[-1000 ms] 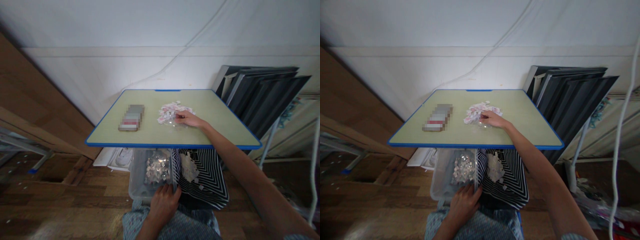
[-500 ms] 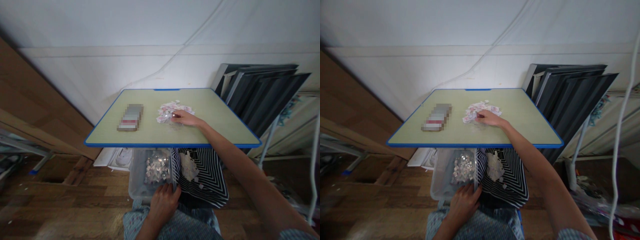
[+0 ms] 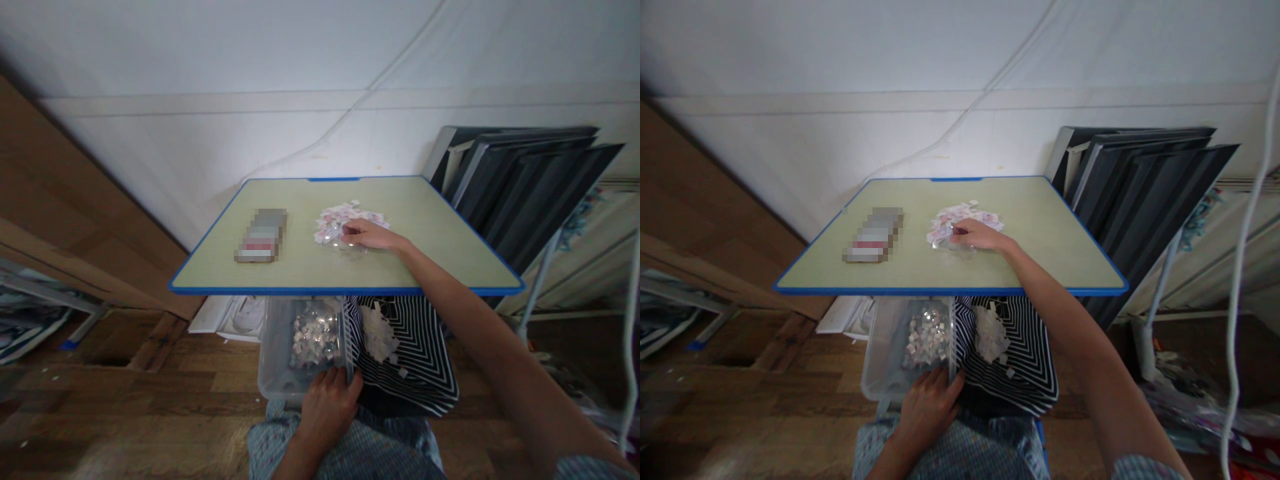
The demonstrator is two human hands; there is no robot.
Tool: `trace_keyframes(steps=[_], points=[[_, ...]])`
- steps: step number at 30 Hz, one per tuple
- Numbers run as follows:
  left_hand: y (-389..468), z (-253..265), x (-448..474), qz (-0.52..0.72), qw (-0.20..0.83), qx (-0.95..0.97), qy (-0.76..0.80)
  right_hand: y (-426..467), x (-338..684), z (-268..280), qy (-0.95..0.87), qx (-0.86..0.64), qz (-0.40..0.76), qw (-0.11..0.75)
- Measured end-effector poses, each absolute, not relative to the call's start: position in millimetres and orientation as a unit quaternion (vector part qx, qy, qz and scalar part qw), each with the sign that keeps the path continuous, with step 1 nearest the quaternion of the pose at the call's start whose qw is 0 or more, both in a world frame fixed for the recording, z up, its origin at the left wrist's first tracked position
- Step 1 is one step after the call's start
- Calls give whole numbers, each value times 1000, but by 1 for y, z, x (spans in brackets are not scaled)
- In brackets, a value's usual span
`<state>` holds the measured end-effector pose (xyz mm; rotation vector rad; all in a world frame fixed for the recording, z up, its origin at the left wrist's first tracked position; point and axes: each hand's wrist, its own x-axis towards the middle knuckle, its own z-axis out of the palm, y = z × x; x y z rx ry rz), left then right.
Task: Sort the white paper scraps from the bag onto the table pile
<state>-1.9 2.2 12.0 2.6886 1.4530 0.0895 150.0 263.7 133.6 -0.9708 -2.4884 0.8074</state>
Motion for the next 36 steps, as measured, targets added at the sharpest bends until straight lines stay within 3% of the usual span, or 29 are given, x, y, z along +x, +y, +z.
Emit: trace_keyframes(steps=[5,12,24,36], points=[[1,10,-2,33,41,881,471,262,145,140,-888,-322,258,204],[1,7,-2,39,36,878,476,268,130,147,-933,-318,106,134],[2,10,-1,17,46,879,474,267,139,145,-934,-259,184,164],[2,10,-2,27,49,879,473,262,142,147,-927,-322,76,177]])
